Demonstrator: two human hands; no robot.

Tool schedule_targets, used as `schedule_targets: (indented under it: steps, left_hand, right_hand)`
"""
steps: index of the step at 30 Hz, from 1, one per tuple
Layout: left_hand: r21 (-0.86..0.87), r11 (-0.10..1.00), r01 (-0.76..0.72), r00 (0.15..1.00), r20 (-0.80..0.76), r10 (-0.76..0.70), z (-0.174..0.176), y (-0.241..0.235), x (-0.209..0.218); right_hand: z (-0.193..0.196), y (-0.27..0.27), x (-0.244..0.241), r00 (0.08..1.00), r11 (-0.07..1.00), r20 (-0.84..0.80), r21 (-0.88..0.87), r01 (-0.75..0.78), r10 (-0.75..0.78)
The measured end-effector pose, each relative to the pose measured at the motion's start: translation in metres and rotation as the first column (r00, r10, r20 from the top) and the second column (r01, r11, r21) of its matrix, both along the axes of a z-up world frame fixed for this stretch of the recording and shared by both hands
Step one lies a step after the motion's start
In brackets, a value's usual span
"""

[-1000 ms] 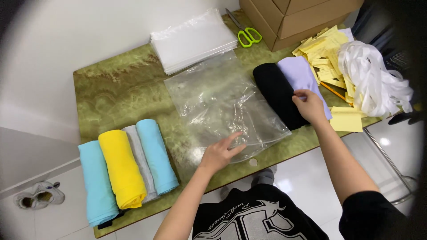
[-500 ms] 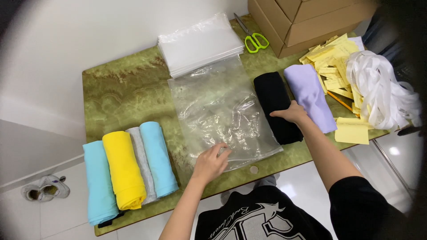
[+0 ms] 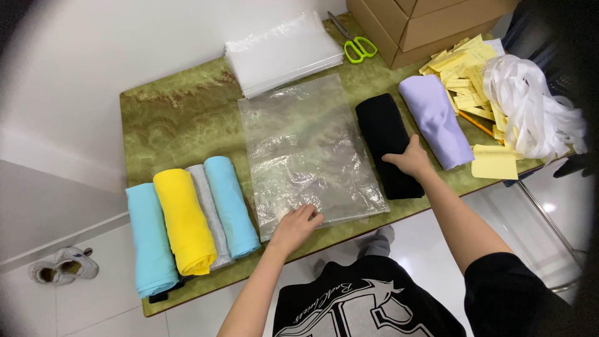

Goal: The person places a folded black cloth into a clear plastic bag and seals it. They then place the bagged cloth into a cardboard box, close the box, and tie it with a white ribbon, finishing with a bow.

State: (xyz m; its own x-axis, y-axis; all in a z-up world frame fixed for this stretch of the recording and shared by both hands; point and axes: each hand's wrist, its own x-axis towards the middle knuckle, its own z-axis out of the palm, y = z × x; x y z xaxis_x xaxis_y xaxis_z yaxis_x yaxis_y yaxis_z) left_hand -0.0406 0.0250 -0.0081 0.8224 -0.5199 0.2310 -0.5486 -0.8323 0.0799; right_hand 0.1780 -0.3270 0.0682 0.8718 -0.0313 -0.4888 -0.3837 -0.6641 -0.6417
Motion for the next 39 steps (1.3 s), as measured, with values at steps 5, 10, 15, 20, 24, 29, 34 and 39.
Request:
schedule_targets:
  steps: [5,10,15,20,24,29,34,39]
  left_hand:
    - [-0.013,0.999,0.042,0.989,0.140,-0.040,0.014,0.013,-0.013]
    - [-0.135,0.978,-0.161,0.986,-0.052,0.155,0.042,-0.004,0.006]
    - [-0.485,0.802,-0.349,0.909,-0.384,0.163,0.090,-0.050,0.049]
    - [-0.578,0.673,-0.461,0.819,-0.569,0.073,0.137,-0.095,0.069]
    - [-0.659,0.643,-0.390,0.870,-0.493,0.023,0.134,-0.115,0.082]
    - [-0.622,0.701,-0.349,0.876,-0.483,0.007,0.110,-0.111,0.095]
    - [-0.542,0.764,-0.351,0.843,-0.538,0.006,0.139,-0.089,0.080]
    - [-0.462,0.828,-0.319,0.848,-0.529,0.032,0.152,-0.068,0.081]
  right_hand:
    - [0.030,-0.012,-0.033,0.983,0.971,0.057,0.178,0.162,-0.175]
    - [0.096,-0.002,-0.072,0.925,0.924,0.186,0.264,0.277,-0.330]
    - [0.185,0.005,-0.118,0.935,0.979,0.311,0.162,0.127,-0.173]
    - [0.171,0.021,-0.173,0.925,0.995,0.372,-0.035,0.091,-0.071]
    - [0.126,0.030,-0.200,0.938,0.996,0.347,-0.092,0.017,0.016]
    - [0.073,0.024,-0.221,0.914,0.948,0.346,-0.300,-0.106,0.212]
    - [0.038,0.009,-0.232,0.840,0.788,0.296,-0.573,-0.225,0.455]
    - [-0.012,-0.023,-0.235,0.615,0.611,0.399,-0.773,-0.174,0.680]
